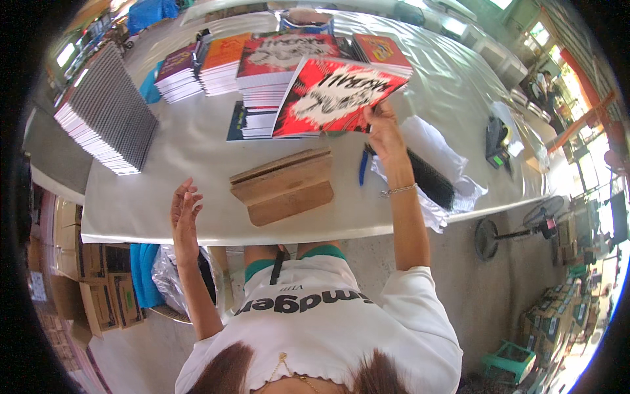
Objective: The person trims the excess spiral from a stack of notebooks using pliers, then threads a spiral coil through the punched holes of several individual notebooks by hand and trims the ends.
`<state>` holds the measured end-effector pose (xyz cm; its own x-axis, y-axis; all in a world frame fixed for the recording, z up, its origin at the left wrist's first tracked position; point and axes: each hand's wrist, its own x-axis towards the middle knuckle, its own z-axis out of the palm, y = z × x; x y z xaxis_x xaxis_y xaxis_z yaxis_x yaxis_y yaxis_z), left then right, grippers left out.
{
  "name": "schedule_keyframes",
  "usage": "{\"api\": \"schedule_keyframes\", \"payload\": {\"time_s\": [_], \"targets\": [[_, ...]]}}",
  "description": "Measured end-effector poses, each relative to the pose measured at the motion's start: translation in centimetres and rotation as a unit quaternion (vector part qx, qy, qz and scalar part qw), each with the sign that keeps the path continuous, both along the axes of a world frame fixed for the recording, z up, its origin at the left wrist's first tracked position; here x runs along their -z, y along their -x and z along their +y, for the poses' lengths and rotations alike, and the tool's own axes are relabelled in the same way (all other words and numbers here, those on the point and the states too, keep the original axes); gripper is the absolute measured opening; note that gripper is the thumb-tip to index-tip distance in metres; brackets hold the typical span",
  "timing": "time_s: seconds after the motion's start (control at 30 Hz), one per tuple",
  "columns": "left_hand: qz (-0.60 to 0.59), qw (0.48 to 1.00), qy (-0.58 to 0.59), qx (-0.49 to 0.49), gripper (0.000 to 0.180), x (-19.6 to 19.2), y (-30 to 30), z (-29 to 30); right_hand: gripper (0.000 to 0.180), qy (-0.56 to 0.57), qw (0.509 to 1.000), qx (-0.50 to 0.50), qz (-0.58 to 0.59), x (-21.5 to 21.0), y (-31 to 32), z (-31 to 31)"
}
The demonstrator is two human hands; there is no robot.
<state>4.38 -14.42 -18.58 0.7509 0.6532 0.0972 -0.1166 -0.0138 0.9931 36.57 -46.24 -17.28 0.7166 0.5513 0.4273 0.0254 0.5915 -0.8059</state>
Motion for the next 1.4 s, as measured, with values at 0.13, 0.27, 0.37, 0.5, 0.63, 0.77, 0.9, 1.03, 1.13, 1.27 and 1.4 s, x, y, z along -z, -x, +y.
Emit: {"api": "schedule_keyframes", "payload": {"time_s": [0.13,0.27,0.37,0.5,0.63,0.77,0.9,1.03,1.13,1.27,1.4], "targets": [[-0.018,0.999,0.024,0.012,0.038,0.5,-0.7,-1.3,0.044,0.023,0.984,0.111,0.138,1.2,4.4,-0.3],[-0.021,0.999,0.032,0.018,0.042,0.4,-1.3,-2.3,0.044,0.010,0.984,0.129,0.121,1.9,5.6,-1.1],[-0.048,0.998,0.036,0.011,0.044,0.2,-2.6,-3.5,0.045,0.046,0.985,0.155,0.053,2.4,6.6,-0.8],[-0.103,0.991,-0.075,0.050,0.063,0.5,-4.6,-4.6,0.046,0.470,0.844,0.230,-0.117,5.1,10.0,1.6],[-0.063,0.988,-0.026,0.138,0.069,1.2,-5.6,-4.1,0.046,0.450,0.783,0.277,-0.328,6.9,12.8,1.8],[-0.068,0.983,-0.006,0.169,0.064,2.4,-5.8,-0.2,0.042,0.526,0.718,0.312,-0.333,0.1,5.3,-4.9],[-0.062,0.983,-0.014,0.172,0.070,0.7,-6.3,1.3,0.035,0.596,0.680,0.335,-0.265,0.9,-1.7,-13.4],[-0.086,0.979,-0.100,0.156,0.068,-0.8,-6.6,0.8,0.036,0.670,0.685,0.220,-0.184,4.8,-4.3,-14.9],[-0.081,0.981,-0.059,0.164,0.067,-1.0,-6.5,-0.3,0.033,0.636,0.735,0.189,-0.137,5.3,-4.6,-15.2],[-0.070,0.986,-0.078,0.132,0.065,-1.3,-6.6,-1.1,0.028,0.605,0.776,0.148,-0.103,5.3,-5.0,-15.4],[-0.032,0.988,-0.083,0.123,0.067,-1.2,-6.2,-0.9,0.023,0.599,0.760,0.204,-0.149,4.6,-4.7,-14.8]]}}
